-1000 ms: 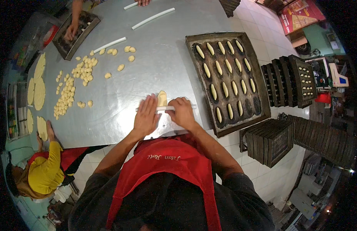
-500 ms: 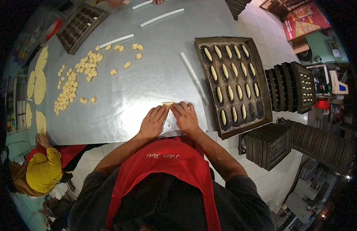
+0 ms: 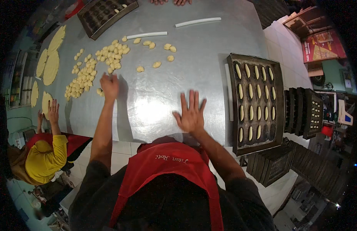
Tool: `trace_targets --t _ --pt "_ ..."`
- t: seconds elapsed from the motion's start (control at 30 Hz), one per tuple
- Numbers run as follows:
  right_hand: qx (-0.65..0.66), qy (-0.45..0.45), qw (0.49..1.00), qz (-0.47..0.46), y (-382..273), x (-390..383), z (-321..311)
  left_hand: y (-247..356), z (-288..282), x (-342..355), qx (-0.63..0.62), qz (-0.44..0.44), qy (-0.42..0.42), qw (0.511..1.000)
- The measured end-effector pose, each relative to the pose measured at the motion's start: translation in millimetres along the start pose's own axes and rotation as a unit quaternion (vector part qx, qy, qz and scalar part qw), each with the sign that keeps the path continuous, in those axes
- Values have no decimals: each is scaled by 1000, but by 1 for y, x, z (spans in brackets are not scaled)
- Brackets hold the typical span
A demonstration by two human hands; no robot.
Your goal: Preparing and rolling bread dough into shapes on a metal table and placing them on trays.
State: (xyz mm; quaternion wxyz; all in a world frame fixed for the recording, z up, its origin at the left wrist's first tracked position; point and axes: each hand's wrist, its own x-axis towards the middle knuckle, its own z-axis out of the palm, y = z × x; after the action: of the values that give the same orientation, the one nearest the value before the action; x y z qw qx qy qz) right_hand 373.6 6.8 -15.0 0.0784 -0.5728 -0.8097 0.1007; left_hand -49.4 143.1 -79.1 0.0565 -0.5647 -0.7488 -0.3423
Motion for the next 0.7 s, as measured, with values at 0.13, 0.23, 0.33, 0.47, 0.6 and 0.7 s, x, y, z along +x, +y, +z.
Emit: trace_targets --t 0.13,0.23,0.33,0.47,0.6,0.7 --pt "61 132 988 53 23 61 7 9 21 47 14 -68 -103 992" --pt "142 83 986 18 21 32 19 53 4 19 -124 -111 -198 966" --pt "230 59 971 20 21 -10 -18 100 -11 -46 -297 -114 -200 927" --pt "195 87 977 10 50 -53 -13 139 -20 -112 -429 -121 -309 840" --pt "234 173 951 103 85 -81 -37 196 -45 -134 -425 -166 -373 808" --pt "241 258 888 295 132 -120 -92 191 -43 -141 -359 -117 -405 833"
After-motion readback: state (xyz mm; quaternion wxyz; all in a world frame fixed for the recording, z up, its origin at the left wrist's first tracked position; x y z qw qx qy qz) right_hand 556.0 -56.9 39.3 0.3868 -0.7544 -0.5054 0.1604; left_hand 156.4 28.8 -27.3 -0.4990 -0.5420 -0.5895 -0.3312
